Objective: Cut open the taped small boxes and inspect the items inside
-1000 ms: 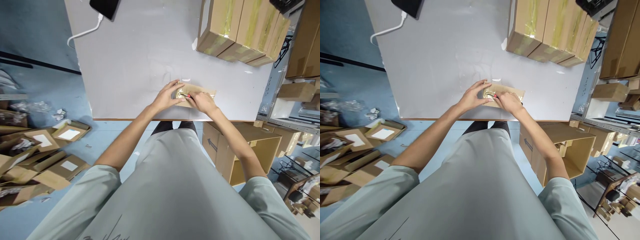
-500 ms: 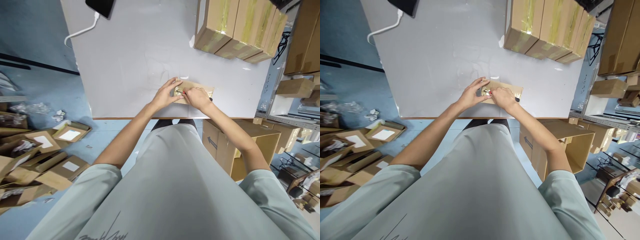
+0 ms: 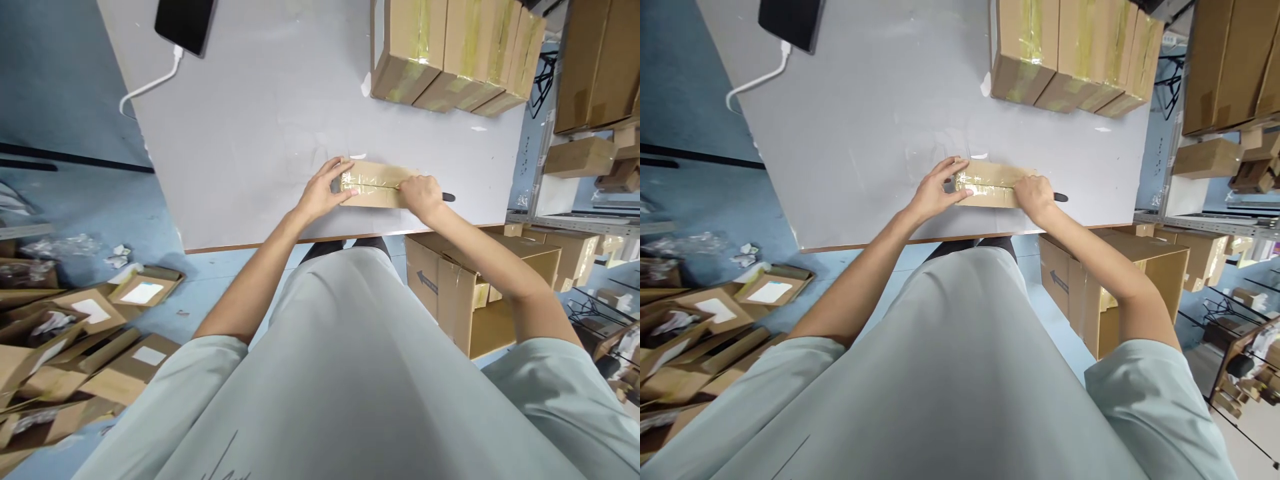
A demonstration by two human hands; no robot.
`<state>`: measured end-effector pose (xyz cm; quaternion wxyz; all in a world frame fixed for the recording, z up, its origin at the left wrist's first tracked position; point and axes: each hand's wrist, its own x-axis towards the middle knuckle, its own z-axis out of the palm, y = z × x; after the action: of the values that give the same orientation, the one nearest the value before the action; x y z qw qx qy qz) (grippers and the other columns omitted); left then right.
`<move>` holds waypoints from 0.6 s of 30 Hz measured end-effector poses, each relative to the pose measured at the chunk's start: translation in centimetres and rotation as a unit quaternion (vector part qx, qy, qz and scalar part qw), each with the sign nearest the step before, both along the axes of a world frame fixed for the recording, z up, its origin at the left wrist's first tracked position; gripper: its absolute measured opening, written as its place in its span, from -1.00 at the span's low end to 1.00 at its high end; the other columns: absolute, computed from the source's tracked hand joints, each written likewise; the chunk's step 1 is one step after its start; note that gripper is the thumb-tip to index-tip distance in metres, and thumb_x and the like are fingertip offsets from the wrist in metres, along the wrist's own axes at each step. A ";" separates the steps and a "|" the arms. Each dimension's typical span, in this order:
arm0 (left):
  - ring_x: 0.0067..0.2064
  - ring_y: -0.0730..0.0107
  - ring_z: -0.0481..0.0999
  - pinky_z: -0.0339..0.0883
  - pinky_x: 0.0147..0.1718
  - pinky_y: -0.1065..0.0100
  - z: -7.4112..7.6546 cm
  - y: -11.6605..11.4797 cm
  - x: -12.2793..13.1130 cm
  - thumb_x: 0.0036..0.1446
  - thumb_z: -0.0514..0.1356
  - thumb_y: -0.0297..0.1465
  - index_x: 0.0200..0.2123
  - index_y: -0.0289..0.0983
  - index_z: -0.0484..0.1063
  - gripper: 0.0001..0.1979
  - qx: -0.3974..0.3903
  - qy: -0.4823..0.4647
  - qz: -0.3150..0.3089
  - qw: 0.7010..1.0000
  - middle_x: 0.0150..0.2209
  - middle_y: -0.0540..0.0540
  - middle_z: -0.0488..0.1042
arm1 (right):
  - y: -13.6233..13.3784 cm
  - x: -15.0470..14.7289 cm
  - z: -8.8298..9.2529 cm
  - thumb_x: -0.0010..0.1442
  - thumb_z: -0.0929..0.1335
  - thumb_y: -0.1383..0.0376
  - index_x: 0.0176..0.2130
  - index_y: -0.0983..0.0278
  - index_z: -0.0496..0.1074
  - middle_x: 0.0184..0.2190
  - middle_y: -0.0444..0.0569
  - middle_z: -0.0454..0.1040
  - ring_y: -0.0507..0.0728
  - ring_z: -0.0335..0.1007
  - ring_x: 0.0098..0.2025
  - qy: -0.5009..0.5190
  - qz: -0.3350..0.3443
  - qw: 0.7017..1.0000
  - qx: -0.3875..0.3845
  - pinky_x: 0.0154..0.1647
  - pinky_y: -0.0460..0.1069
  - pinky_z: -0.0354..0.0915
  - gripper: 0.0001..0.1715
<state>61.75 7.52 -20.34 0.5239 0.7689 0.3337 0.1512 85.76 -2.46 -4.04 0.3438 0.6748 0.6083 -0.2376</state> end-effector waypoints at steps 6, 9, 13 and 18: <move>0.56 -0.19 0.43 0.42 0.51 -0.16 -0.2 -0.6 0.6 0.31 0.42 0.15 0.54 0.04 0.46 -0.17 -0.005 -0.011 -0.017 1.000 0.62 -0.18 0.32 | -3.5 3.3 1.2 0.62 0.18 0.38 0.31 0.40 0.63 0.12 0.47 0.73 0.47 0.69 0.20 -0.061 -0.044 0.997 -0.013 0.06 0.16 0.40 -0.45; 0.58 -0.19 0.42 0.47 0.47 -0.16 -0.4 -0.5 0.6 0.32 0.42 0.14 0.55 0.05 0.46 -0.18 -0.009 -0.010 -0.026 1.000 0.63 -0.18 0.31 | -4.2 3.6 1.3 0.67 0.19 0.25 0.33 0.38 0.61 0.11 0.49 0.72 0.50 0.69 0.19 -0.055 -0.046 0.997 -0.010 0.04 0.18 0.37 -0.44; 0.57 -0.22 0.42 0.55 0.40 -0.17 -0.7 -0.4 0.4 0.32 0.44 0.10 0.56 0.04 0.44 -0.17 -0.014 -0.014 -0.035 0.999 0.63 -0.21 0.30 | -4.8 4.1 1.4 0.70 0.17 0.12 0.34 0.34 0.61 0.12 0.46 0.72 0.51 0.68 0.19 -0.052 -0.050 0.997 -0.014 0.03 0.16 0.34 -0.40; 0.60 -0.22 0.39 0.58 0.38 -0.18 -1.2 -0.8 0.1 0.36 0.41 0.02 0.58 0.10 0.40 -0.21 -0.021 -0.033 -0.031 0.999 0.65 -0.16 0.27 | -5.8 5.1 1.2 0.72 0.15 0.05 0.34 0.28 0.60 0.11 0.39 0.73 0.47 0.68 0.15 -0.037 -0.051 0.998 -0.015 0.02 0.14 0.30 -0.37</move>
<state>61.89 6.75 -21.50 0.5546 0.7626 0.2956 0.1531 90.84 -8.24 -2.87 0.3639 0.7083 0.5558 -0.2387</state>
